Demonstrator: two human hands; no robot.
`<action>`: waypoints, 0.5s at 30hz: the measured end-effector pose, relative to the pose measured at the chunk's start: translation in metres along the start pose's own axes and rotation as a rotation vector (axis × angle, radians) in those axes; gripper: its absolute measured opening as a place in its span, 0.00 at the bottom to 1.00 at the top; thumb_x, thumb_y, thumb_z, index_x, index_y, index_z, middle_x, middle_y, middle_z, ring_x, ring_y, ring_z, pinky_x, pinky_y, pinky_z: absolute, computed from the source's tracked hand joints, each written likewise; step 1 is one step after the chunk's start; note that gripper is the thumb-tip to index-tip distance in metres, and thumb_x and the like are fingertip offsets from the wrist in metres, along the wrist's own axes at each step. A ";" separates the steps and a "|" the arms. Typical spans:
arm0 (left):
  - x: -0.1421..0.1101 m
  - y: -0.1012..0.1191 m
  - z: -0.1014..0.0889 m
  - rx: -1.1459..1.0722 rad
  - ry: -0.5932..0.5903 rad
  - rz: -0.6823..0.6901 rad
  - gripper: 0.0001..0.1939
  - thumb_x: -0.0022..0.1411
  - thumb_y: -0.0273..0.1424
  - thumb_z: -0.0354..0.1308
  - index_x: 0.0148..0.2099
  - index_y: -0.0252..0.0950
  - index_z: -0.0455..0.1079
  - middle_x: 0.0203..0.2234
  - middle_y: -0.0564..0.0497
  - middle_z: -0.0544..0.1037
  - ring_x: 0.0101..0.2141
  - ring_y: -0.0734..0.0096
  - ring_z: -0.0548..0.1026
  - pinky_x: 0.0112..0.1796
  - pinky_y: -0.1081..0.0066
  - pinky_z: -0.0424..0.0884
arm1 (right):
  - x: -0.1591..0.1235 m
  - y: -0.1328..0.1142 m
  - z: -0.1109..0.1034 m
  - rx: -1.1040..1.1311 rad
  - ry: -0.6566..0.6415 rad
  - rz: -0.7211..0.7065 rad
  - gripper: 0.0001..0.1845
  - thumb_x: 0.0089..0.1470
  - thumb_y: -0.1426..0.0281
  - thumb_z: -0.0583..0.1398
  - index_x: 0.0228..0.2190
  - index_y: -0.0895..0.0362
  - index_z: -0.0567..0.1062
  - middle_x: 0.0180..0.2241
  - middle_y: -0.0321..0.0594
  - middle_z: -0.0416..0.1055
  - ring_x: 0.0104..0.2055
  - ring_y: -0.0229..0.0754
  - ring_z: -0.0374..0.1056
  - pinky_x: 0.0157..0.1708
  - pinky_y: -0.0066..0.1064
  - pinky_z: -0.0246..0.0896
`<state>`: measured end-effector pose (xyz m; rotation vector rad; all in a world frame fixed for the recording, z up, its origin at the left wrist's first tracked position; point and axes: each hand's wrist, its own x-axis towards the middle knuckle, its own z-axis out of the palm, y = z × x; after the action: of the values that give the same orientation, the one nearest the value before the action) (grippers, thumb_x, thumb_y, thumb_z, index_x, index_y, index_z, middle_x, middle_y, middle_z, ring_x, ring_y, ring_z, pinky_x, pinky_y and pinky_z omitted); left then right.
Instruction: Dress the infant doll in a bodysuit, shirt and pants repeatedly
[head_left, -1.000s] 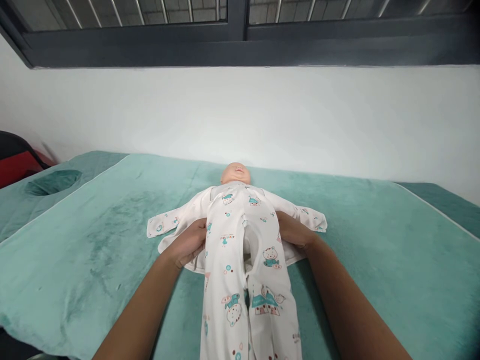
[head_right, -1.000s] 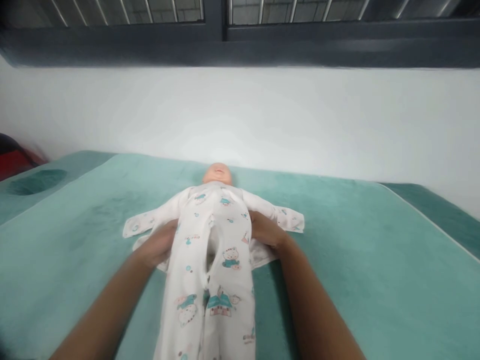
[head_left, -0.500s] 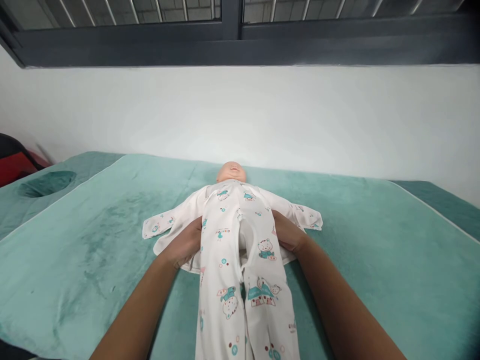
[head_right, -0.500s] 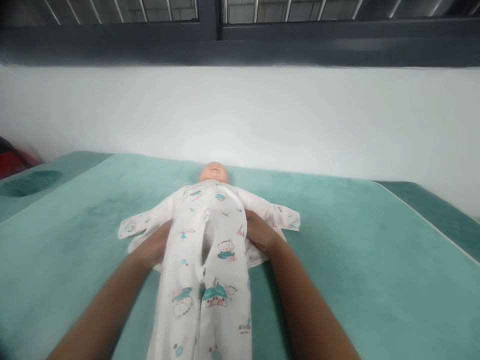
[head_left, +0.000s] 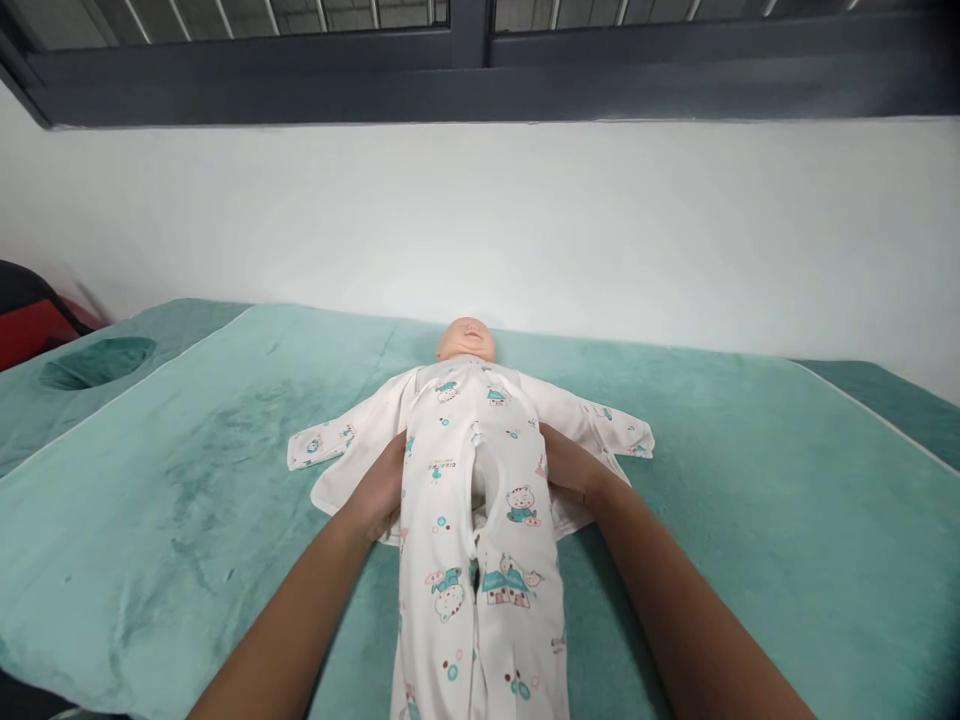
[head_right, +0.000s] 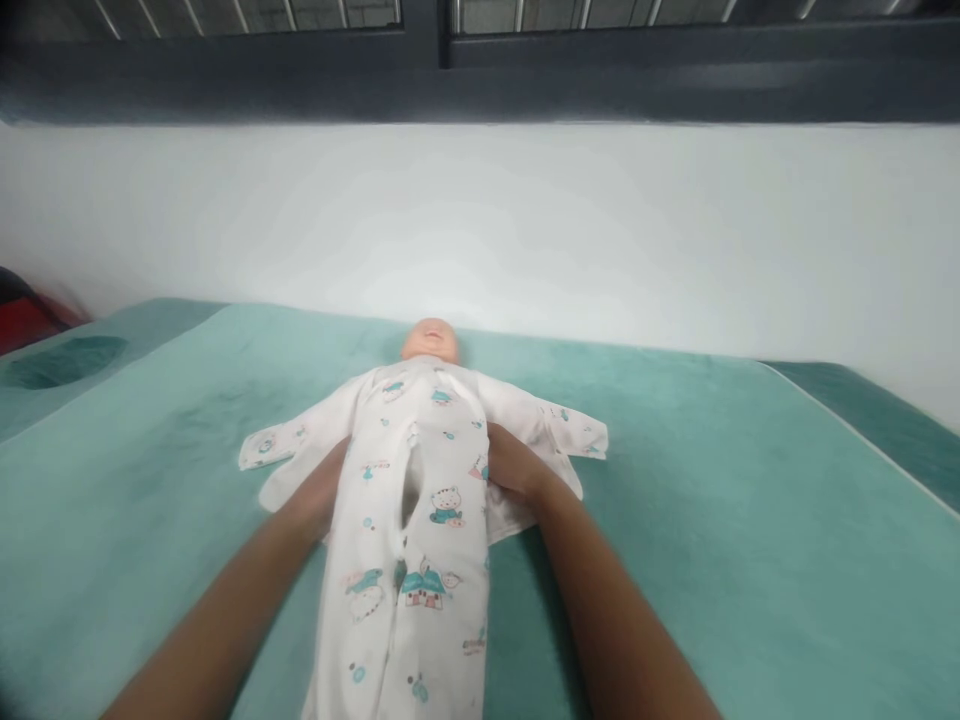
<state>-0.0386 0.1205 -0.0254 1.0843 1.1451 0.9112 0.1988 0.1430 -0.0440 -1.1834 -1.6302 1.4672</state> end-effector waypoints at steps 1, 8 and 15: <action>0.000 0.001 0.001 0.013 -0.008 -0.011 0.22 0.52 0.35 0.64 0.49 0.34 0.75 0.42 0.44 0.81 0.46 0.48 0.75 0.45 0.58 0.72 | 0.001 0.001 0.000 -0.004 -0.002 -0.010 0.17 0.50 0.66 0.62 0.44 0.53 0.77 0.42 0.44 0.77 0.47 0.53 0.71 0.45 0.44 0.70; 0.000 0.002 -0.002 -0.029 -0.092 -0.013 0.19 0.51 0.33 0.64 0.46 0.33 0.76 0.41 0.44 0.82 0.45 0.50 0.76 0.45 0.59 0.72 | 0.001 0.002 -0.002 -0.144 0.046 -0.143 0.18 0.51 0.66 0.62 0.45 0.53 0.77 0.46 0.43 0.76 0.52 0.55 0.67 0.52 0.44 0.64; 0.008 -0.011 -0.008 -0.221 -0.121 -0.135 0.20 0.52 0.34 0.66 0.48 0.33 0.76 0.39 0.44 0.82 0.40 0.54 0.78 0.41 0.61 0.75 | -0.002 -0.007 -0.003 -0.226 0.064 -0.146 0.17 0.49 0.62 0.62 0.42 0.54 0.78 0.41 0.42 0.77 0.52 0.57 0.66 0.55 0.47 0.60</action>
<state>-0.0452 0.1266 -0.0386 0.8597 0.9799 0.8329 0.2005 0.1429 -0.0369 -1.1915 -1.8330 1.1669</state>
